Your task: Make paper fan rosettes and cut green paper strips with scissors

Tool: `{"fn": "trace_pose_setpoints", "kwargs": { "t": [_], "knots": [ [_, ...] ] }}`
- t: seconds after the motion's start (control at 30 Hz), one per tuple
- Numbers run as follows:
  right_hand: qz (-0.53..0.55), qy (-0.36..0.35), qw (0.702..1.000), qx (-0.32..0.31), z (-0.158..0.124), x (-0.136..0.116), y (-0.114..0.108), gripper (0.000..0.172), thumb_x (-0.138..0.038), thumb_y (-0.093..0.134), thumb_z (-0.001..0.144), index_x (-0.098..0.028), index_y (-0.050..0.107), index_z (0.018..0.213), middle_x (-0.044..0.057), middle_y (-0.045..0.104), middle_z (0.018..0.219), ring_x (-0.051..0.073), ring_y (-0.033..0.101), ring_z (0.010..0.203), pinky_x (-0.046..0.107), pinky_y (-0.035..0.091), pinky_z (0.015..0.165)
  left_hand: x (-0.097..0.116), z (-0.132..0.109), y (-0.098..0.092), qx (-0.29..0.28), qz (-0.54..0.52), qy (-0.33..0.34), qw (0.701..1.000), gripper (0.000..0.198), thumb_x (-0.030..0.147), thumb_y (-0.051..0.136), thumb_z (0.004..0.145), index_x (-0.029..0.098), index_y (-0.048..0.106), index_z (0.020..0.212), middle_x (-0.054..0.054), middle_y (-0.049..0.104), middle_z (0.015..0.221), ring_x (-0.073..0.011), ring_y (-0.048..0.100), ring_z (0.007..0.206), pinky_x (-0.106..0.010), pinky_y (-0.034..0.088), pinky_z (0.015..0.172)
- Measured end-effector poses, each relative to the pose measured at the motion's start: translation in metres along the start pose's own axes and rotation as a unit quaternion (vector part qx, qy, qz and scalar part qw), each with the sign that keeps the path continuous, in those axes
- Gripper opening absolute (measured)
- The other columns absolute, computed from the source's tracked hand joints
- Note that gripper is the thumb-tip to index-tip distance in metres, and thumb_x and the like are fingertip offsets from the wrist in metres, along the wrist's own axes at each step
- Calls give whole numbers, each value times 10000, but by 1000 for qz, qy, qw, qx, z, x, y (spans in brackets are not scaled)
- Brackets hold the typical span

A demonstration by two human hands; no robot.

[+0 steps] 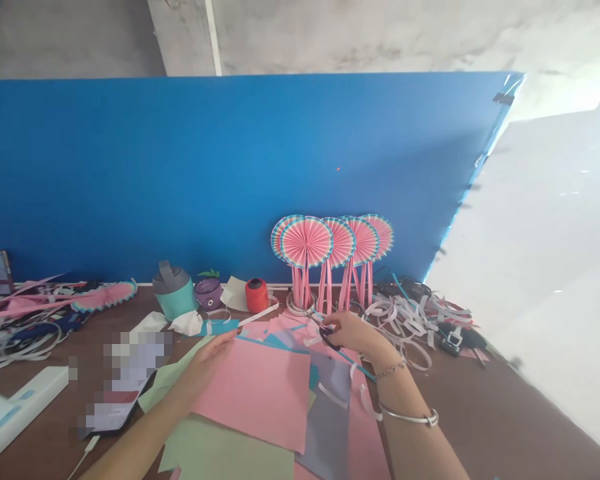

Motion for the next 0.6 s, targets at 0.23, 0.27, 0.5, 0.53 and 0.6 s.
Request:
{"fn": "trace_pose_setpoints", "kwargs": {
  "t": [0.23,0.27,0.5,0.53,0.6],
  "knots": [
    [8,-33,999,-4,-4,-17,1,261,-426,601,703,-181,691,712,24,628,665,124,506,511,230,387,507,-22,33,-8,107,-225,-136,959,210,147,629,763,221,669,955,-54,571,1274,-225,522,1172,-340,377,1010],
    [13,-40,999,-1,-3,-18,1,254,-421,603,705,-181,686,700,25,632,671,123,509,508,230,394,509,-23,43,-6,122,-242,-142,952,192,124,604,779,200,660,946,-69,566,1269,-214,552,1130,-318,416,968],
    [30,-59,998,-1,4,-14,6,260,-405,600,719,-164,697,733,48,647,725,117,521,469,235,410,490,-26,104,1,217,-321,-174,906,344,328,538,871,165,521,1173,-85,559,1168,-208,580,978,-419,503,813],
    [27,-60,998,1,4,-14,6,260,-403,596,723,-165,700,737,46,645,713,118,524,465,234,409,489,-27,108,1,227,-328,-176,900,343,328,538,871,165,522,1172,-85,559,1167,-208,580,978,-419,503,813],
    [16,-55,998,4,3,-14,5,252,-390,587,729,-168,705,743,46,649,710,122,534,473,230,408,489,-29,113,0,246,-335,-179,892,338,323,539,871,164,524,1169,-86,559,1170,-208,581,980,-416,503,815]
  ]
}}
Point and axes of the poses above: each hand's wrist, its own z-axis towards the middle knuckle, its own y-axis out of the palm, x = y × z, the point moved 10 cm from there along z, towards the middle knuckle
